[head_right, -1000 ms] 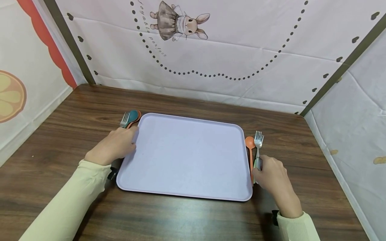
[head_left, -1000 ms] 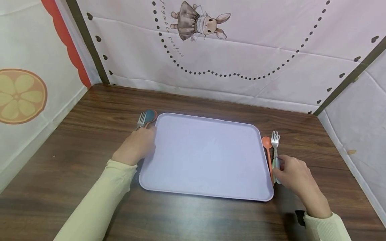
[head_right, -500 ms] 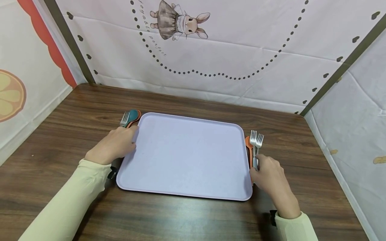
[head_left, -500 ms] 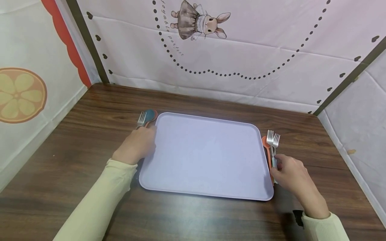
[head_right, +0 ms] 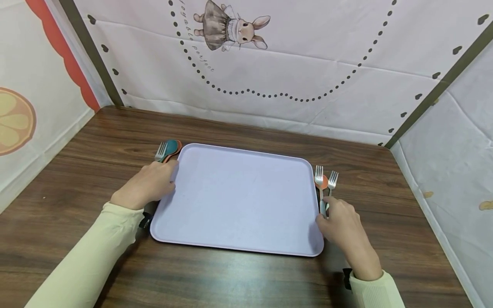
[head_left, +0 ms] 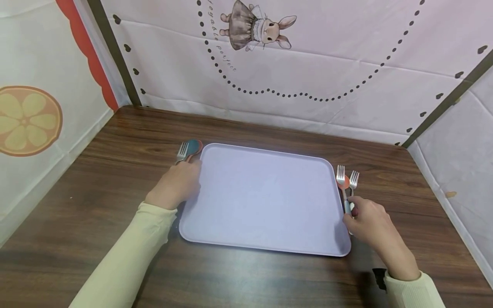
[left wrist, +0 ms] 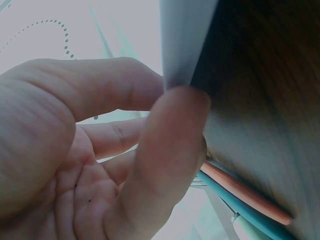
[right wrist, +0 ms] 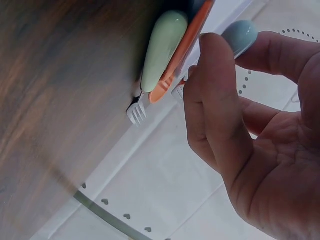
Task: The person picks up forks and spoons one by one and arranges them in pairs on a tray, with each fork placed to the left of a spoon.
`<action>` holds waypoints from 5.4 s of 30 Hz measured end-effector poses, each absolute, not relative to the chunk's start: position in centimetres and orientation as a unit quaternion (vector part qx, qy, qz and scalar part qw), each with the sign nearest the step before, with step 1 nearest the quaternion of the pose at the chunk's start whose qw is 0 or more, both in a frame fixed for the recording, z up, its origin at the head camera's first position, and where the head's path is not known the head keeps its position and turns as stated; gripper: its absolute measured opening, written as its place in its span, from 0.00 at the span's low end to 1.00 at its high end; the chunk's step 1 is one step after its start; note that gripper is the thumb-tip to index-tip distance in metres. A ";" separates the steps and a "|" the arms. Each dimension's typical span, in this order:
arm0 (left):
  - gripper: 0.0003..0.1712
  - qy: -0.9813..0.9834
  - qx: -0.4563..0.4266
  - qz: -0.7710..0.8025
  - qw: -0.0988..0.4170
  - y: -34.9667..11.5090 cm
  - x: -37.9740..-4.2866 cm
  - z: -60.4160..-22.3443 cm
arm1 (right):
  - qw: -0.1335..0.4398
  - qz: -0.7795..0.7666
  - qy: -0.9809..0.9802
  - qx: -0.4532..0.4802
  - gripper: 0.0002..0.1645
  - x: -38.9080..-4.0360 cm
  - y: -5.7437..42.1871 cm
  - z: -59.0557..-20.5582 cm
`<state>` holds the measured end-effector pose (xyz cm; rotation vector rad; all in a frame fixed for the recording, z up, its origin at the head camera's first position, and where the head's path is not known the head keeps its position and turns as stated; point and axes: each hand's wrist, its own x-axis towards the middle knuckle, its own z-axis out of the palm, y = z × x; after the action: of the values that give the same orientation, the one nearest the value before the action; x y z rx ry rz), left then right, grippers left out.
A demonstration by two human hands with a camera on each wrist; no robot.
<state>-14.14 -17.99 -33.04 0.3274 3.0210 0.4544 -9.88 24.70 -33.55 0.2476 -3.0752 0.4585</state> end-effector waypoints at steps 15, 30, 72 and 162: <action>0.03 0.981 0.102 0.158 0.050 -18.1 -14.3 -33.3 | 0.016 0.154 -0.983 0.103 0.23 -9.8 24.0 -33.6; 0.05 0.981 0.098 0.161 0.050 -18.2 -14.3 -33.3 | 0.014 0.160 -0.981 0.113 0.22 -9.8 22.9 -33.8; 0.06 0.982 0.095 0.156 0.057 -18.2 -14.3 -33.2 | 0.037 0.152 -0.968 0.194 0.20 -9.9 19.7 -35.3; 0.08 0.983 0.091 0.153 0.051 -18.1 -14.4 -33.3 | 0.064 0.123 -0.986 0.090 0.22 -8.3 22.1 -34.9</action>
<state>-14.36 -18.15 -33.27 0.2777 2.9915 0.4660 -8.33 22.11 -34.94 0.2721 -2.9775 0.3719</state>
